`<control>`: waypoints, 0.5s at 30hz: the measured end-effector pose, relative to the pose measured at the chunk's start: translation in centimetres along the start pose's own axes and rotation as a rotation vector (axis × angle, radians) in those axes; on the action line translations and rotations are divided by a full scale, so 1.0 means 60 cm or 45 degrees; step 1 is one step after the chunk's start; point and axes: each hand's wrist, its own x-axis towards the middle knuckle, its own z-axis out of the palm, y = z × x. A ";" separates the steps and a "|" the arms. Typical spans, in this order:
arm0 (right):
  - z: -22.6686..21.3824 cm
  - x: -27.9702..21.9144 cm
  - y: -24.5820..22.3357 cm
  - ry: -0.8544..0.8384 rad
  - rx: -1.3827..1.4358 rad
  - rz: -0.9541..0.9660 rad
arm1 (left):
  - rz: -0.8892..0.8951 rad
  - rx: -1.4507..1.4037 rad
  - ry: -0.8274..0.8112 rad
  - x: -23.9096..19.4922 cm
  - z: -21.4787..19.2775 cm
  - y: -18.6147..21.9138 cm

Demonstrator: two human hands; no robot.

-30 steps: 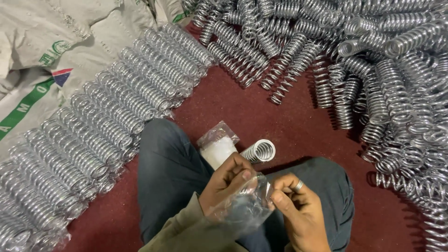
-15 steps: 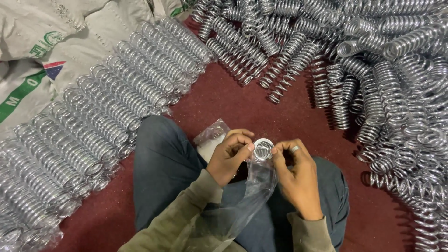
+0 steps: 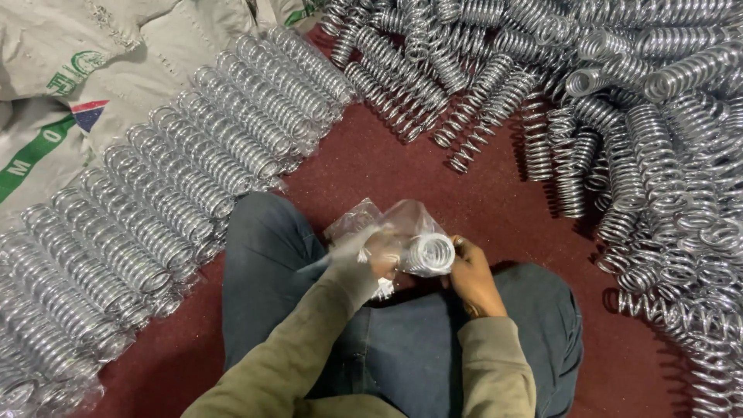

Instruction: The person is sitting on the floor, picking up individual metal springs from a large pile and placing them into small, clear plastic bags.

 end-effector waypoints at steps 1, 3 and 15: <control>0.004 0.009 0.014 0.001 -0.004 0.005 | -0.004 -0.004 -0.003 -0.017 0.004 0.011; 0.013 0.028 0.039 -0.011 -0.269 0.126 | -0.151 0.244 0.102 -0.052 0.012 0.035; 0.064 0.003 -0.020 -0.091 -0.465 0.122 | -0.159 0.733 0.357 0.020 0.026 -0.099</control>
